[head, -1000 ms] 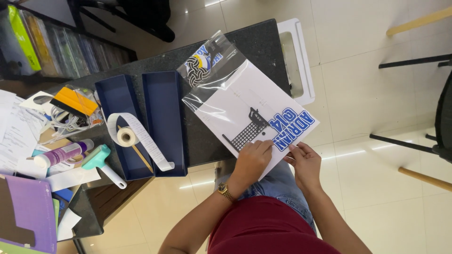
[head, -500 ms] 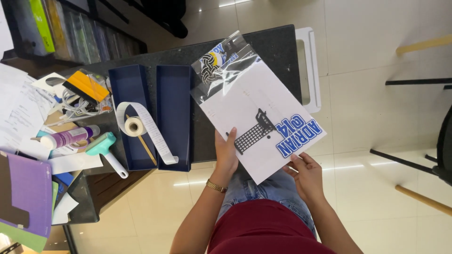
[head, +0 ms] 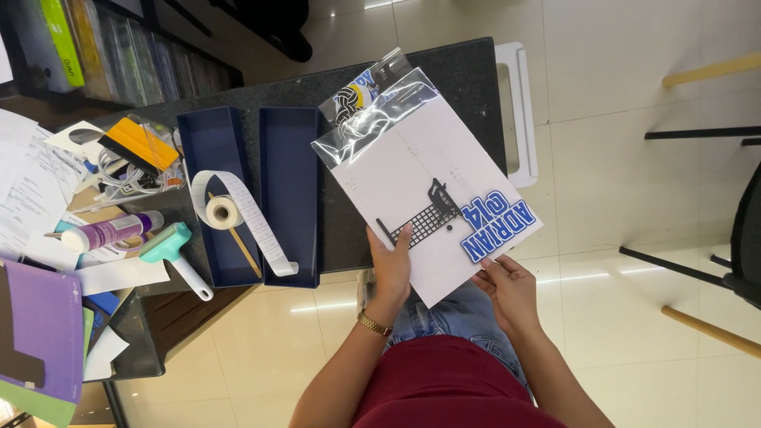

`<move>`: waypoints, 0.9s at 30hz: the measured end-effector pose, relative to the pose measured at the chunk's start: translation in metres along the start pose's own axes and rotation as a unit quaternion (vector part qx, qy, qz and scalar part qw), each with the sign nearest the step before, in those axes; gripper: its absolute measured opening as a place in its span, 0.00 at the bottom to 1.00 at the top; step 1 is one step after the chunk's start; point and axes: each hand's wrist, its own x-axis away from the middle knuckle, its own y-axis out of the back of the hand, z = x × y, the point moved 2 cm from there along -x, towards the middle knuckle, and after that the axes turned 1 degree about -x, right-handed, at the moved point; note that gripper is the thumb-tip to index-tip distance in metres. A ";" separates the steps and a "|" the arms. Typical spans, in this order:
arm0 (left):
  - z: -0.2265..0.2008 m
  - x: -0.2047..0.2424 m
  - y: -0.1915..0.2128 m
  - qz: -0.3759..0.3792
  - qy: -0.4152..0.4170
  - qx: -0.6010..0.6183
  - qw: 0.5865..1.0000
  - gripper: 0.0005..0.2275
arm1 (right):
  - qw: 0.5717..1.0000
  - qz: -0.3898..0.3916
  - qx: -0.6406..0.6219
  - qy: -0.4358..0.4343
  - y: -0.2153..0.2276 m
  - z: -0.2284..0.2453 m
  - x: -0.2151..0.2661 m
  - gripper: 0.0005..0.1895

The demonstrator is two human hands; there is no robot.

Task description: The person places a printed sheet of paper into a clear plastic sleeve and then places the sleeve into a dark blue bin.

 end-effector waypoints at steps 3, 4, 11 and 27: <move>-0.029 0.014 0.005 0.000 -0.079 -0.032 0.996 0.47 | 1.000 -0.002 -0.007 0.001 -0.004 0.001 0.004 0.14; -0.008 0.009 0.014 0.002 -0.079 -0.032 0.996 0.47 | 1.000 -0.003 -0.008 0.001 -0.005 0.001 0.006 0.14; 0.021 0.021 0.011 0.085 -0.502 -0.537 0.673 0.28 | 0.999 -0.010 0.002 0.032 -0.004 -0.004 0.005 0.13; -0.020 0.022 -0.048 0.150 -0.566 -0.430 0.687 0.25 | 0.993 0.000 0.056 0.102 -0.022 0.042 0.041 0.14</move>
